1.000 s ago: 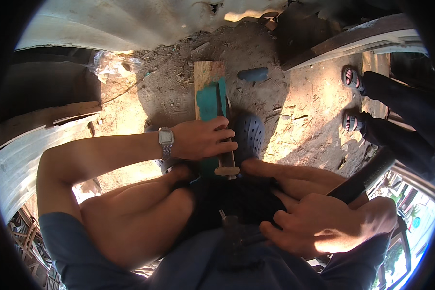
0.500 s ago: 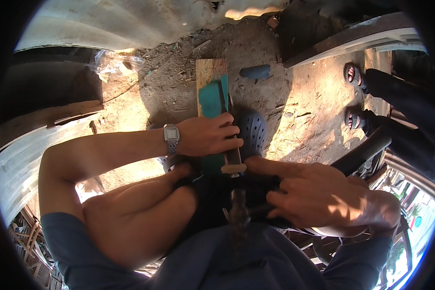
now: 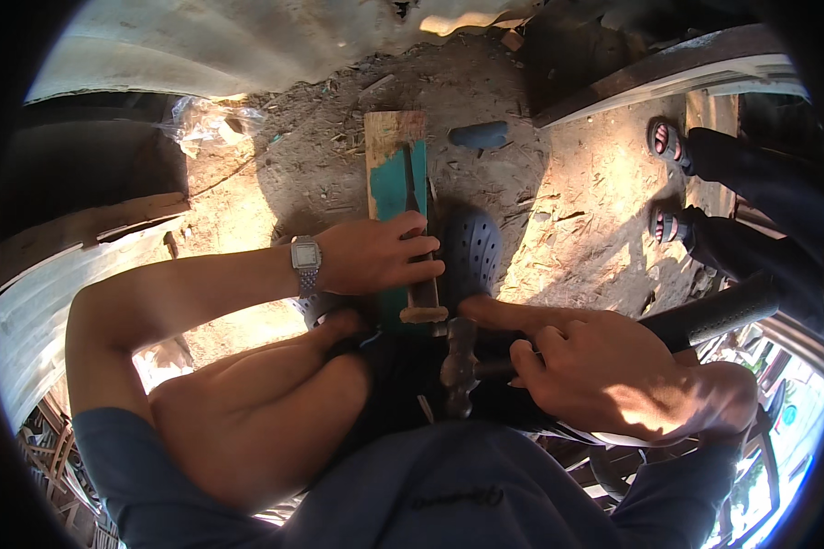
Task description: The person uses a hammer and chisel to carve a groove into a piece of wood. They repeatedly strike the chisel to deepen the cut along the wood's length.
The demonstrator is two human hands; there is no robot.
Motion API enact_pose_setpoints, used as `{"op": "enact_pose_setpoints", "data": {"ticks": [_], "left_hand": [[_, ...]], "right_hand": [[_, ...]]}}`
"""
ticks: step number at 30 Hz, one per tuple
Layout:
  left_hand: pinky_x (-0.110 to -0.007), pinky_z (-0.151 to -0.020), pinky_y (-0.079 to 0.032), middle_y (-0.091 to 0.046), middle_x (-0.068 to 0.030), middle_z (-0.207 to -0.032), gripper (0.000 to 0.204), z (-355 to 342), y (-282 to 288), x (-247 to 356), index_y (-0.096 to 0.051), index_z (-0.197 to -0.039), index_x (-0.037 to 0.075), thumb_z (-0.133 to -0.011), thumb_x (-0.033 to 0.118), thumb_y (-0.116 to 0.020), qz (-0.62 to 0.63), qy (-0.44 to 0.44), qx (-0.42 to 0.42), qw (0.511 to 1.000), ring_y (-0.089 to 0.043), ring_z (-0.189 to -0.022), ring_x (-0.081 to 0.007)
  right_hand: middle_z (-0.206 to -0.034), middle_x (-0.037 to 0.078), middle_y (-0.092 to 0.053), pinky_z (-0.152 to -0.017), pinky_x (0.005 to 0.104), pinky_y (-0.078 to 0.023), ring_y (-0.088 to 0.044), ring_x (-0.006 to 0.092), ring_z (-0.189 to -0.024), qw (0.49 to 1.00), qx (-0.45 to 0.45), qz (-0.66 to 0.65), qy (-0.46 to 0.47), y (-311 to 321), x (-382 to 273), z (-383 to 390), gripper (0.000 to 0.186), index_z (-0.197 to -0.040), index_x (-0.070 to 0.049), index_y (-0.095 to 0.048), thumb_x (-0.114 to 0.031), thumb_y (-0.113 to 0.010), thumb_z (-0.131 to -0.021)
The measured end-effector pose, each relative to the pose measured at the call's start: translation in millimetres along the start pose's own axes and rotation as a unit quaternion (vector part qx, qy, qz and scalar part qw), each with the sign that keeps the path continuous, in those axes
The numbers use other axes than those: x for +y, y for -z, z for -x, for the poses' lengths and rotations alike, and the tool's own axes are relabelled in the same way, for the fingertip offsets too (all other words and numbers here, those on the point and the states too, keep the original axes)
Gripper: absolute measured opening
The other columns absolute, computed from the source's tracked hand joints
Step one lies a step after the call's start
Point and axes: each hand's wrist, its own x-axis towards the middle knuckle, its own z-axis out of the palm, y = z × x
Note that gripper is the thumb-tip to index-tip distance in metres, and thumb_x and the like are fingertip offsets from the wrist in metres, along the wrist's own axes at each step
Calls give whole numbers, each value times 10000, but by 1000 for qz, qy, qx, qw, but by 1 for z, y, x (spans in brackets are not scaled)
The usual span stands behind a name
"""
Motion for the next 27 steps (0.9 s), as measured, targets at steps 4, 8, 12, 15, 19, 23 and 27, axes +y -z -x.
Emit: {"op": "enact_pose_setpoints", "data": {"ticks": [4, 8, 12, 15, 19, 23, 27], "left_hand": [[-268, -747, -614, -578, -81, -1257, 441, 0, 0, 7, -592, -1315, 121, -879, 172, -635, 10, -13, 20, 1000, -516, -1168, -291], [-268, -742, -616, -581, -89, -1248, 437, -2, -2, 7, -600, -1305, 121, -874, 172, -640, 7, -20, 27, 999, -517, -1157, -297], [-271, -729, -618, -581, -88, -1245, 435, -3, -2, 6, -599, -1305, 119, -874, 169, -637, 8, -24, 38, 999, -516, -1151, -299], [-275, -725, -620, -579, -91, -1250, 439, -2, -2, 6, -596, -1308, 116, -874, 167, -635, 8, -23, 42, 999, -515, -1151, -303], [-279, -727, -622, -583, -98, -1249, 446, -5, 0, 5, -592, -1314, 114, -873, 163, -633, 10, -24, 47, 999, -516, -1149, -309], [-285, -725, -629, -588, -103, -1248, 455, -6, -2, 5, -589, -1320, 115, -870, 161, -633, 7, -23, 59, 998, -519, -1167, -315], [-294, -716, -639, -585, -104, -1258, 470, -5, -6, 3, -588, -1322, 118, -857, 160, -647, 7, -23, 63, 998, -518, -1197, -321]], "right_hand": [[-758, 193, -666, -664, 411, -581, -709, 307, -723, 1000, 3, -3, 17, 1, -2, 5, 250, -844, 15, -640, -221, -620, -923], [-753, 201, -666, -661, 413, -578, -711, 316, -733, 1000, -23, -8, 8, 0, -6, 2, 263, -830, 20, -642, -227, -626, -918], [-788, 263, -702, -765, 482, -623, -750, 395, -864, 998, -56, 1, -28, -2, -10, -1, 336, -855, 47, -652, -275, -629, -945], [-764, 246, -698, -752, 488, -623, -748, 392, -882, 995, -82, -29, -51, 4, -9, -3, 342, -870, 54, -652, -280, -630, -944], [-755, 241, -696, -717, 465, -623, -746, 385, -905, 998, -38, -46, -36, -6, -8, 0, 353, -887, 59, -649, -289, -628, -946], [-748, 245, -694, -728, 447, -618, -742, 373, -913, 998, -51, -29, -35, 0, -9, -3, 352, -883, 54, -646, -292, -627, -943], [-700, 189, -669, -616, 403, -570, -713, 308, -773, 999, -31, -9, -17, -2, -8, 0, 289, -855, 23, -637, -258, -626, -919]]}}
